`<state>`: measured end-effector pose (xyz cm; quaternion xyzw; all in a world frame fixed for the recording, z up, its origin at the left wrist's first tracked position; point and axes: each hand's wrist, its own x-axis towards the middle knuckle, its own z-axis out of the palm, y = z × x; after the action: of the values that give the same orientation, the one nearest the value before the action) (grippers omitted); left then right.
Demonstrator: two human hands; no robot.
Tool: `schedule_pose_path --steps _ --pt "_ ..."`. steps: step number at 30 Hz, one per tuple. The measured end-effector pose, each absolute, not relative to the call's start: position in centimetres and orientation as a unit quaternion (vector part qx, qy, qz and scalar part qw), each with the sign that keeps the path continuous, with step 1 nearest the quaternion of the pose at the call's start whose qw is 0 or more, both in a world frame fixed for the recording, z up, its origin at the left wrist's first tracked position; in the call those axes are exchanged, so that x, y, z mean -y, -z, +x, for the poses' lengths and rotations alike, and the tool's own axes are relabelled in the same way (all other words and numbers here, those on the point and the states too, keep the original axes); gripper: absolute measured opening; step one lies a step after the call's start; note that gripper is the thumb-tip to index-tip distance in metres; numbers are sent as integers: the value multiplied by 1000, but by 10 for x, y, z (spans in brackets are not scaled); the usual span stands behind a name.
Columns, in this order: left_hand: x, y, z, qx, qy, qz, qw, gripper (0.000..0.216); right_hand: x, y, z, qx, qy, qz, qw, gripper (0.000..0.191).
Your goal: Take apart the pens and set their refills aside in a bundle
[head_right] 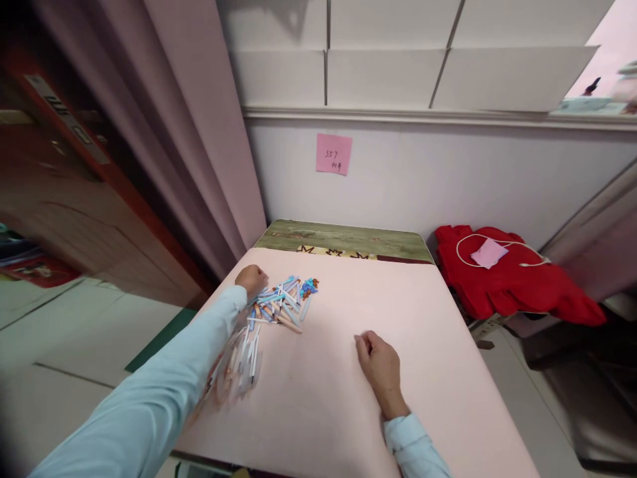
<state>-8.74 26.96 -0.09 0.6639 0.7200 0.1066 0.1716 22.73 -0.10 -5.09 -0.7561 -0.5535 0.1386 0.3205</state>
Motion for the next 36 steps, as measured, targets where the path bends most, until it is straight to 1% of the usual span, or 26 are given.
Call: schedule_pose_path --steps 3,5,10,13,15,16,18,20,22,24,29,36 --pt "-251 -1 -80 -704 -84 682 179 14 1 52 229 553 -136 -758 318 37" --pt "-241 -4 -78 -694 -81 692 180 11 2 52 229 552 -136 -759 317 36" --pt "-217 -24 -76 -686 -117 701 155 11 4 51 231 553 -132 -760 314 37" --pt "-183 -32 -65 -680 -179 702 115 21 5 52 233 560 -128 -755 317 36" --pt "-146 -27 -47 -659 -228 709 108 28 5 53 234 561 -124 -755 316 36" --pt "-124 -21 -35 -626 -287 712 138 27 5 53 234 560 -121 -757 314 36" --pt "-80 -2 -8 -547 -347 721 247 24 5 54 235 558 -116 -762 308 35" --pt "-43 17 18 -524 -367 695 328 26 6 53 235 557 -115 -765 303 33" --pt "-21 31 37 -515 -371 683 362 33 7 53 235 557 -118 -765 301 32" --pt "-14 38 47 -500 -377 686 372 37 8 52 235 558 -119 -764 300 31" --pt "-19 44 45 -467 -404 711 335 39 9 54 234 562 -123 -760 303 33" --pt "-20 52 40 -446 -387 722 360 39 9 56 232 568 -112 -761 294 34"
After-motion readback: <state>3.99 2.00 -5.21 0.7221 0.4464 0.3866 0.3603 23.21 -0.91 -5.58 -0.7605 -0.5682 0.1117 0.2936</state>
